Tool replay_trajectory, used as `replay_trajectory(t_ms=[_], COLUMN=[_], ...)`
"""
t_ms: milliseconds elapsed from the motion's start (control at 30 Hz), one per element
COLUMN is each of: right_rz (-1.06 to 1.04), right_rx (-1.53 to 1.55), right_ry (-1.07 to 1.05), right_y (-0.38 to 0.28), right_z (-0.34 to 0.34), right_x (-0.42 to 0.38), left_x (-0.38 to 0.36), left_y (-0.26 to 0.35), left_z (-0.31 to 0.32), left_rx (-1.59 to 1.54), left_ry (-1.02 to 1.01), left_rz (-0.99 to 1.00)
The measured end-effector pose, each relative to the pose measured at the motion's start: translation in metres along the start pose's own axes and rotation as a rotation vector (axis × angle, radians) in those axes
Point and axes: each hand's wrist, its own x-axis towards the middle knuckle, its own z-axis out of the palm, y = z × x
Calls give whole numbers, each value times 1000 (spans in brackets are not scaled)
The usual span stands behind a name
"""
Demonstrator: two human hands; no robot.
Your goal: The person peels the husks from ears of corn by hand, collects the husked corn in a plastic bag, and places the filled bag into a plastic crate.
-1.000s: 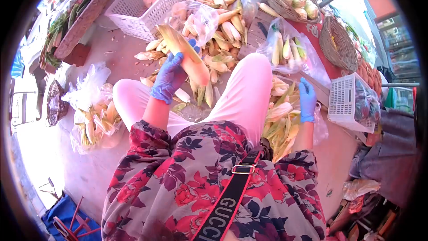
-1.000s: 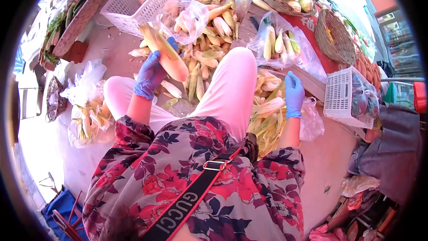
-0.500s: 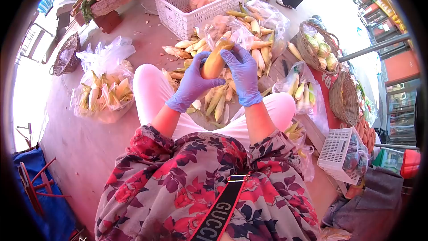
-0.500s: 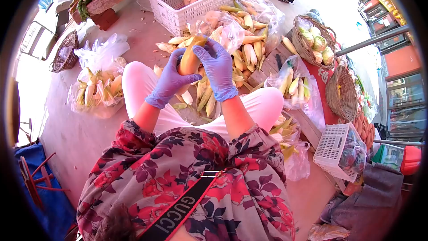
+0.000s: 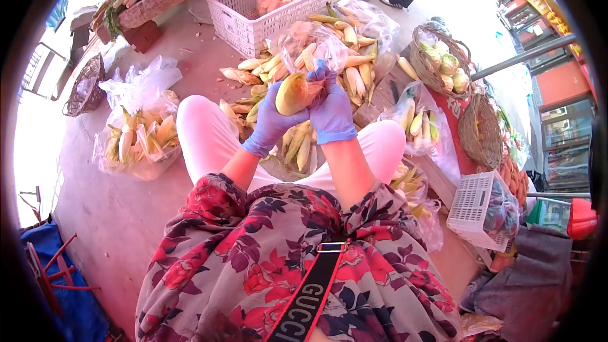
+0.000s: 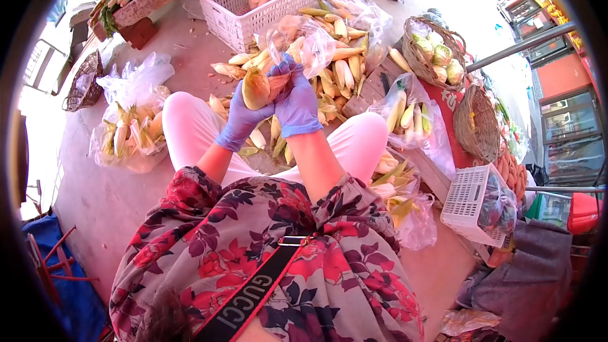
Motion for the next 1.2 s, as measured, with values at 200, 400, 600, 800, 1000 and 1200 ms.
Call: replay_trajectory(t_ms=[200, 400, 600, 800, 1000, 1200], right_rz=[-47, -164, 63, 46, -70, -554], right_rx=[129, -100, -16, -328, -523, -1599], right_ry=[169, 81, 0, 61, 47, -188], right_y=[11, 26, 34, 30, 16, 17], right_z=[23, 33, 16, 27, 27, 21], right_x=[-16, -24, -22, -78, -102, -67], left_x=[-3, 12, 47, 80, 95, 73], left_y=[-10, 5, -6, -36, -55, 8], left_z=[8, 7, -26, -84, -99, -47], left_rx=[-749, -428, -806, -824, -858, -814], left_ry=[-33, 238, 254, 379, 359, 176], left_rz=[-100, -13, -441, -582, -610, -420])
